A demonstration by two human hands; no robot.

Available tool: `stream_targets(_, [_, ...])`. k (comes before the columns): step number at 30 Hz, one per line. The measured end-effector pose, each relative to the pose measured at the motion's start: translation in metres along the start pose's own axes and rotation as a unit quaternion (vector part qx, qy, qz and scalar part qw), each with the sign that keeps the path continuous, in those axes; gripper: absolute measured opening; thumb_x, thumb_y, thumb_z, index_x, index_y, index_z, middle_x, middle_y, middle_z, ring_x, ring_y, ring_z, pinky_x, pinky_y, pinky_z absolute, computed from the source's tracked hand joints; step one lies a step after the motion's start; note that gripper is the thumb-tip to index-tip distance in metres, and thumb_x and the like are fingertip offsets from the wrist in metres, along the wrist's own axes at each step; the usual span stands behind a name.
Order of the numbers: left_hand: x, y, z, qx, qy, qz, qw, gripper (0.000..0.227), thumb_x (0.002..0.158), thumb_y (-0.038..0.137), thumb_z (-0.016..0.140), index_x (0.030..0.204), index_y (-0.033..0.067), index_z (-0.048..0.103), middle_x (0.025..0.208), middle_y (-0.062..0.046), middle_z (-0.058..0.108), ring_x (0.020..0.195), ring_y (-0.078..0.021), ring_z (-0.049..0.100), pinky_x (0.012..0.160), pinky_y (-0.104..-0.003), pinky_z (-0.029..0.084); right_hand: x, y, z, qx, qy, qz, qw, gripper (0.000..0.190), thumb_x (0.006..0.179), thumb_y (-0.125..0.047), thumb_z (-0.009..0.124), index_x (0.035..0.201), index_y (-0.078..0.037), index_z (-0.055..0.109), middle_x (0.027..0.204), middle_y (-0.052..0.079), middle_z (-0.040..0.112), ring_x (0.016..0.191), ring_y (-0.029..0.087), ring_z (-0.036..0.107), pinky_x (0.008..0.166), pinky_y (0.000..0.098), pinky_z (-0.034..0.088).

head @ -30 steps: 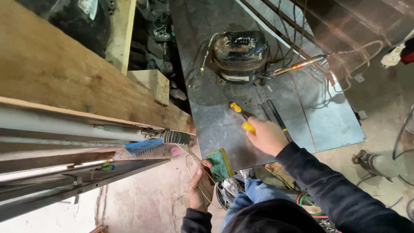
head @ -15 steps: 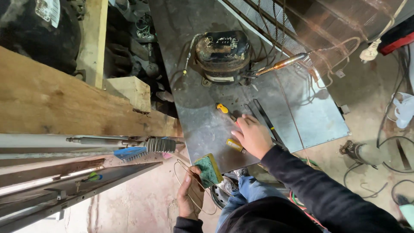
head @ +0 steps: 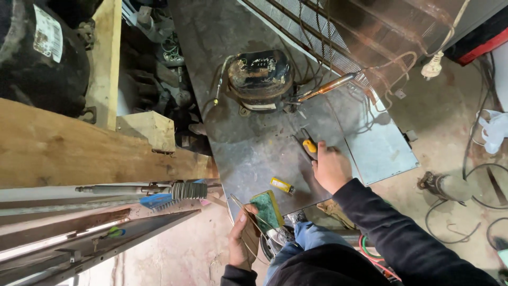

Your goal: Repairing and testing a refrigerator compressor and associated copper lines in a workshop environment.

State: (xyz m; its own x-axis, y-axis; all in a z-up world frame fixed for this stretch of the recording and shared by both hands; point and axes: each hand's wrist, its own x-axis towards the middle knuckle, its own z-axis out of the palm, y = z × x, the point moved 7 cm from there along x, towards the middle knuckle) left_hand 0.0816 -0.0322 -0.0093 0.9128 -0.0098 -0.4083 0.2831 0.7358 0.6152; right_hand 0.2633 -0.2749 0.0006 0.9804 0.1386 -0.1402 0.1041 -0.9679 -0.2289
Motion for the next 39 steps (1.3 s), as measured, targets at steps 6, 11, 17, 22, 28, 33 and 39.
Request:
stream_targets(6, [0.011,-0.006,0.013,0.022,-0.019,-0.022,0.999,0.036,0.096,0.039,0.059,0.113,0.0078,0.059,0.094,-0.003,0.052,0.085,-0.0154,0.050,0.073,-0.031,0.038,-0.015,-0.010,-0.025,0.048,0.110,-0.050,0.992,0.065,0.073,-0.037,0.082,0.117,0.002,0.053,0.101,0.022,0.067,0.102,0.042,0.064,0.076,0.0464,0.056])
stream_targets(11, [0.008,-0.011,0.012,0.024,-0.033,-0.025,0.999,0.037,0.095,0.040,0.059,0.112,0.0081,0.059,0.094,-0.003,0.052,0.085,-0.0151,0.051,0.074,-0.031,0.039,-0.006,-0.003,0.000,0.019,0.044,-0.012,0.999,0.058,0.075,-0.033,0.082,0.115,0.000,0.055,0.103,0.019,0.067,0.101,0.037,0.066,0.077,0.0446,0.057])
stream_targets(17, [-0.003,-0.017,0.011,0.015,-0.059,-0.058,0.996,0.036,0.093,0.039,0.059,0.111,0.0085,0.058,0.102,-0.004,0.054,0.095,-0.0178,0.052,0.085,-0.033,0.041,0.001,-0.008,0.020,-0.084,0.010,-0.003,0.996,0.055,0.072,-0.032,0.078,0.107,0.003,0.057,0.099,0.020,0.068,0.095,0.034,0.067,0.080,0.0403,0.058])
stream_targets(22, [-0.018,-0.012,0.004,0.021,-0.093,-0.060,0.994,0.037,0.093,0.039,0.059,0.113,0.0076,0.059,0.104,-0.004,0.053,0.100,-0.0187,0.051,0.089,-0.035,0.040,-0.002,0.001,0.048,-0.158,0.066,-0.032,0.985,0.044,0.073,-0.022,0.072,0.107,0.002,0.058,0.095,0.020,0.069,0.090,0.035,0.068,0.079,0.0397,0.058])
stream_targets(28, [-0.028,-0.011,-0.005,0.026,-0.119,-0.077,0.990,0.035,0.094,0.039,0.059,0.109,0.0073,0.058,0.105,-0.004,0.054,0.103,-0.0182,0.052,0.092,-0.034,0.041,-0.032,0.016,0.026,-0.081,0.039,-0.012,0.996,0.047,0.073,-0.015,0.068,0.115,0.004,0.058,0.094,0.021,0.071,0.081,0.037,0.072,0.069,0.0450,0.060])
stream_targets(33, [-0.040,-0.002,-0.003,0.042,-0.134,-0.093,0.986,0.036,0.091,0.039,0.059,0.109,0.0074,0.060,0.104,-0.003,0.058,0.101,-0.0172,0.055,0.090,-0.034,0.042,-0.076,0.014,0.018,-0.007,0.005,0.081,0.997,0.028,0.080,-0.019,0.068,0.102,-0.002,0.061,0.093,0.018,0.071,0.081,0.038,0.071,0.073,0.0498,0.057])
stream_targets(39, [-0.049,-0.012,-0.022,0.050,-0.124,-0.116,0.984,0.037,0.091,0.038,0.060,0.110,0.0062,0.062,0.103,-0.004,0.058,0.100,-0.0177,0.055,0.089,-0.033,0.042,-0.085,0.023,0.027,0.039,0.070,0.077,0.994,0.019,0.085,-0.017,0.064,0.097,-0.003,0.063,0.092,0.018,0.072,0.082,0.041,0.069,0.074,0.0524,0.054])
